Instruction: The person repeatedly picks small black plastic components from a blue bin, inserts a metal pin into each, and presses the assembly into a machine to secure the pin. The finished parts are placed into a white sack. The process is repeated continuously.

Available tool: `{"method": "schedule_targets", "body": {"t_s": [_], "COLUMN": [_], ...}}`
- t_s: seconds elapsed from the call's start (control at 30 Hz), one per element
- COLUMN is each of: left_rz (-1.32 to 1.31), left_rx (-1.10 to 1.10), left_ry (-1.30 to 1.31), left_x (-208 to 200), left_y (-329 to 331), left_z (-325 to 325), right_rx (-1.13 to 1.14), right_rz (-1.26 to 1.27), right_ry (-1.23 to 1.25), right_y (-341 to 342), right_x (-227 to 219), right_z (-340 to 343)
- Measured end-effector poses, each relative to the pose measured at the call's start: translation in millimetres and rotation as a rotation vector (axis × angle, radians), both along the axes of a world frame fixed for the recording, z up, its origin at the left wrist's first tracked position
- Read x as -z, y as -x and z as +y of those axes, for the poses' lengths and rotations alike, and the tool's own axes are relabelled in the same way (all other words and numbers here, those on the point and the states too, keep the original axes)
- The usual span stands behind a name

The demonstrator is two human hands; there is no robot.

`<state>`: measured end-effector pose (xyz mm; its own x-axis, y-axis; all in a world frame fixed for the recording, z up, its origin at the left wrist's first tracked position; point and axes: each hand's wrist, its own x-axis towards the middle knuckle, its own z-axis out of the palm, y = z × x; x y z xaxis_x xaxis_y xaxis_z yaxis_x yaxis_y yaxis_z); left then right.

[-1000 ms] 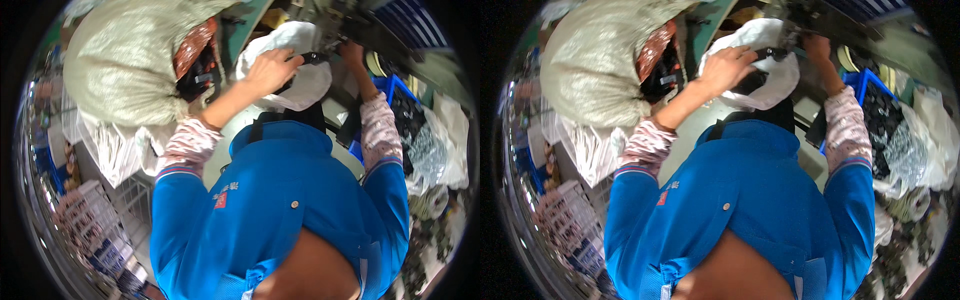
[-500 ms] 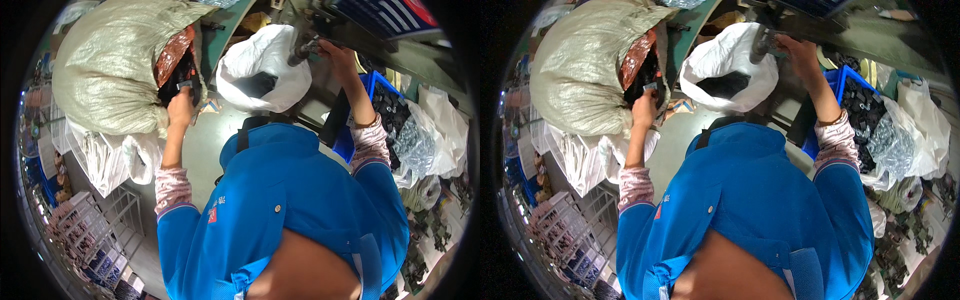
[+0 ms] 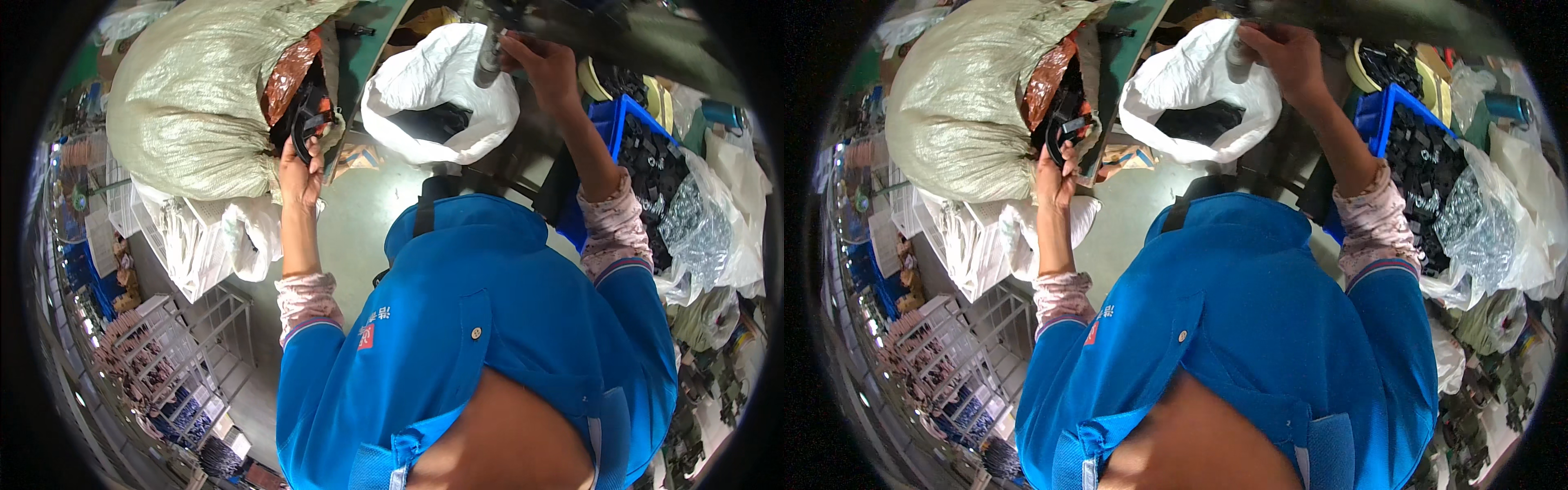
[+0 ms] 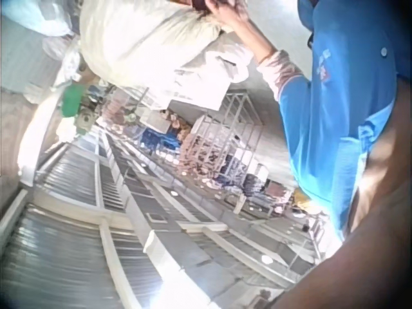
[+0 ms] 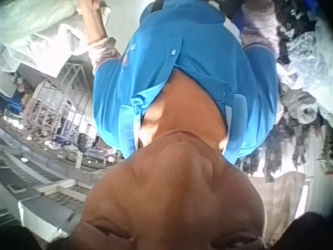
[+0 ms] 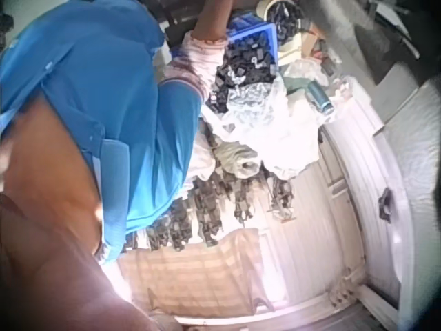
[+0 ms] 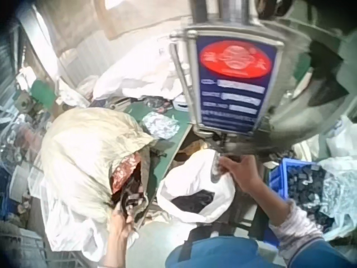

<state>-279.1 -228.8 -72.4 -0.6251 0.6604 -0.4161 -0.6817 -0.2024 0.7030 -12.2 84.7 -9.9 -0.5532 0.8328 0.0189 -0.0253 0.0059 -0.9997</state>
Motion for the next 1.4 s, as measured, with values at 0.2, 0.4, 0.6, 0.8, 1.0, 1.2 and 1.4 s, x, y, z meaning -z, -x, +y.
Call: {"method": "schedule_targets", "body": {"t_s": [0.2, 0.4, 0.6, 0.8, 1.0, 1.2, 1.4], "left_rz": [-0.479, -0.689, -0.002, 0.511, 0.293, 0.238, 0.39], "left_rx": [0.373, 0.767, 1.378, 1.231, 1.09, 1.098, 1.141], "left_ry": [-0.147, -0.231, -0.211, 0.15, 0.142, -0.042, -0.175], "left_x": [-9, -12, -40, -38, -35, -48, -50], "left_y": [-81, -166, -224, -326, -363, -386, -384], "left_z": [51, 86, 154, 186, 229, 224, 213], "right_rx": [0.004, -0.057, 0.125, 0.629, 0.675, 0.735, 0.651], "right_rz": [-0.403, 0.058, -0.186, -0.501, -1.144, -0.404, 0.053], "right_ry": [-0.624, 0.251, 0.039, -0.588, -0.642, -0.429, -0.026], "right_y": [-24, -94, -182, -243, -283, -288, -283], "right_x": [19, 4, 4, 17, 26, 23, 30], "right_z": [-13, -95, -123, -128, -97, -113, -136]}}
